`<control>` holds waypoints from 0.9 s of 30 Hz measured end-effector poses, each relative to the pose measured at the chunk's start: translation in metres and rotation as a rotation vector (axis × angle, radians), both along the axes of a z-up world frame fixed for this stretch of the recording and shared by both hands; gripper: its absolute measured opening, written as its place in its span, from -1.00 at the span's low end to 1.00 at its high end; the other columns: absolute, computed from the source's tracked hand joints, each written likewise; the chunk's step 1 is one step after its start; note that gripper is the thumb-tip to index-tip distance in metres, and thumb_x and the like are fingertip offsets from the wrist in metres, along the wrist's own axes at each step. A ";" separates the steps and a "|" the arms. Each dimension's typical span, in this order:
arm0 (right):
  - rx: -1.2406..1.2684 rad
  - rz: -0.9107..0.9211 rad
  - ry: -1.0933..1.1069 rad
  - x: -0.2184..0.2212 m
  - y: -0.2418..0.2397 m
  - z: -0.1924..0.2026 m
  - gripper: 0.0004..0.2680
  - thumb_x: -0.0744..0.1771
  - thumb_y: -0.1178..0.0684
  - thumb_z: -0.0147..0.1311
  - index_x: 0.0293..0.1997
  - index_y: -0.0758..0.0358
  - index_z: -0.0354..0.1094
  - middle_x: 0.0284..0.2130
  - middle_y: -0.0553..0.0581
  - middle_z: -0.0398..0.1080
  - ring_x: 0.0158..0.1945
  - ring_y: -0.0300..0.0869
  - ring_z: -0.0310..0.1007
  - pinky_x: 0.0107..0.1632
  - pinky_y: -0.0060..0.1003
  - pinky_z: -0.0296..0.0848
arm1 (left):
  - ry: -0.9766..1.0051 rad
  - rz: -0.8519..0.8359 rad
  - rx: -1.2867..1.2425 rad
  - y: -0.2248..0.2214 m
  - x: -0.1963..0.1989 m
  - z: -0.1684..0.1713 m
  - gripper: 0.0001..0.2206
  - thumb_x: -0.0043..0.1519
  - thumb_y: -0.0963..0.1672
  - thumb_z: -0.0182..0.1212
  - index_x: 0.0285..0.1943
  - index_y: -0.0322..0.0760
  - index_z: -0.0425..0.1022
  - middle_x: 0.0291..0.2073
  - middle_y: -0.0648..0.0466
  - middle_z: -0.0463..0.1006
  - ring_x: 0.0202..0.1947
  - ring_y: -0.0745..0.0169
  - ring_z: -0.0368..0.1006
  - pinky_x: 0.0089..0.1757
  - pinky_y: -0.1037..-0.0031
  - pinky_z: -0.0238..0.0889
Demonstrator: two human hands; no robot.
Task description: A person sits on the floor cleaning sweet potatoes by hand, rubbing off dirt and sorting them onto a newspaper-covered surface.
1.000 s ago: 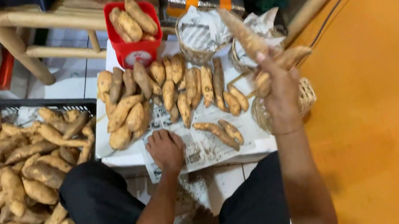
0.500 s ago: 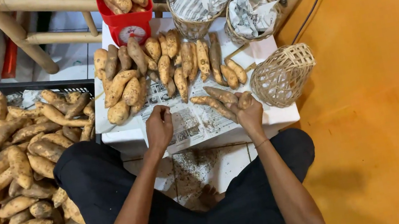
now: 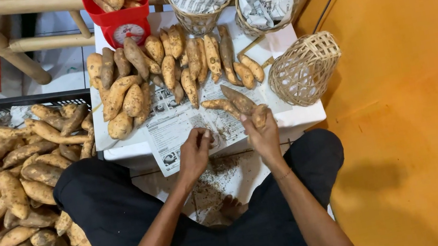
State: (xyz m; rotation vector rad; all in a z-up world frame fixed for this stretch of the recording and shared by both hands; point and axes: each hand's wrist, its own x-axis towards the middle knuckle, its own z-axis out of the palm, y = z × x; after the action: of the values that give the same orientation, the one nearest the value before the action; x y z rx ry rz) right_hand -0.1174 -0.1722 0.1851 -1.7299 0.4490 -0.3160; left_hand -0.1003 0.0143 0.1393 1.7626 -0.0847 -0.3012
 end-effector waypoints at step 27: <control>0.067 0.734 -0.156 -0.001 0.032 -0.002 -0.88 0.41 0.13 -0.04 -0.01 0.33 0.31 -0.64 0.31 0.39 -0.68 -0.12 0.45 -0.55 -0.29 0.47 | 0.993 -0.292 -0.928 0.022 -0.027 0.007 -0.13 0.26 0.38 -0.42 -0.08 -0.46 0.39 -0.64 -0.04 0.35 -0.94 0.41 0.05 -0.83 0.64 -0.06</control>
State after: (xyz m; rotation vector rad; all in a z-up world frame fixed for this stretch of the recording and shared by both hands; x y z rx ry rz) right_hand -0.1187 -0.1400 0.1836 -1.6681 -0.2949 0.0955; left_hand -0.1273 0.0362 0.1461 0.5505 0.2105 -1.1133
